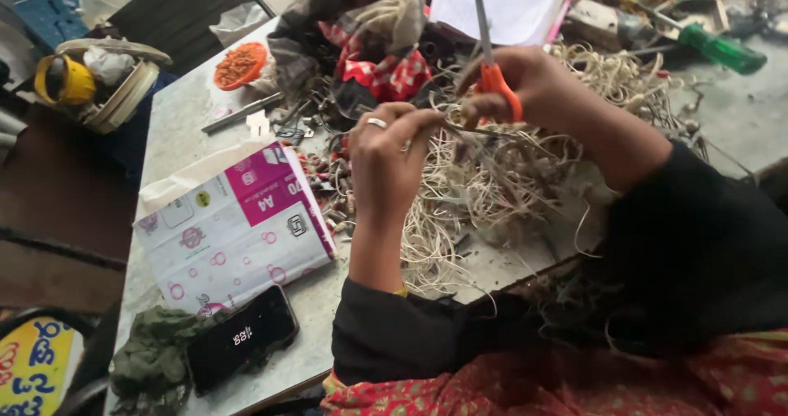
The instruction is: The person uses orange-handled scissors to cut individual strands from a tangled pile of white wires on a cluttered workbench. The person repeatedly picks up wire sections, snips them, and drops the cut pieces back onto the table.
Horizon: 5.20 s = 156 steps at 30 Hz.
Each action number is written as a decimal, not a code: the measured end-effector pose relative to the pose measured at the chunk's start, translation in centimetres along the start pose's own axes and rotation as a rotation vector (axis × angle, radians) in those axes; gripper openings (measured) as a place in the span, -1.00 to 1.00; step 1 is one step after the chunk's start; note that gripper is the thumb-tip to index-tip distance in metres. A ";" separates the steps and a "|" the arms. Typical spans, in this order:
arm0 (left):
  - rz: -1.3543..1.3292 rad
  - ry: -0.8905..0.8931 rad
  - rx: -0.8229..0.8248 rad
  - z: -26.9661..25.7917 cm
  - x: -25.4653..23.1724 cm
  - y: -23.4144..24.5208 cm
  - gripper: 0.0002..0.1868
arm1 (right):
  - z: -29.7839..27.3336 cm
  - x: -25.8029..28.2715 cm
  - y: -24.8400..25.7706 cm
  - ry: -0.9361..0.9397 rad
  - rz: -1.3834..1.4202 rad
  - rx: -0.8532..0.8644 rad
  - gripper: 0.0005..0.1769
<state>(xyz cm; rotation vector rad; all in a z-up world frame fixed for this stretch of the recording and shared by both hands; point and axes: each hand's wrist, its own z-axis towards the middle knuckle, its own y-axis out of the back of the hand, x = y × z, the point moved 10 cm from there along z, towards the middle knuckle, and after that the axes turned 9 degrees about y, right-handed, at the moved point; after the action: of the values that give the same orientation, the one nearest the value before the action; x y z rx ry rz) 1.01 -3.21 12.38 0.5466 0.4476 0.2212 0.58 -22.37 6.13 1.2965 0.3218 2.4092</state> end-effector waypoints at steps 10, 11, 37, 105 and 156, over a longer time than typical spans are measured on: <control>-0.164 0.303 -0.524 -0.9 9.4 8.5 -0.95 | 2.1 5.2 -3.8 0.089 -0.218 0.121 -0.39; -0.114 0.341 -0.515 -0.9 10.4 8.8 -0.96 | 2.6 5.4 -4.5 0.131 -0.230 0.126 -0.38; -1.271 0.626 0.066 -2.3 12.9 -8.4 -0.61 | 2.2 -2.3 -5.5 0.032 0.533 -0.215 -0.64; -1.503 0.807 -0.147 -3.0 15.5 -5.7 -0.81 | 2.7 -0.9 -5.0 -0.025 -0.094 0.132 -0.38; -1.320 0.578 -0.031 -4.0 14.3 -8.0 -0.72 | 1.1 3.4 -5.5 0.292 -0.939 0.038 -0.53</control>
<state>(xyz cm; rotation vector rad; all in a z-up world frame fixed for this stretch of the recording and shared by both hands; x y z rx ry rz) 12.47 -3.56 -0.05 0.0591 1.2664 -0.9053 1.03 -15.93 7.20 0.5684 0.8390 1.7472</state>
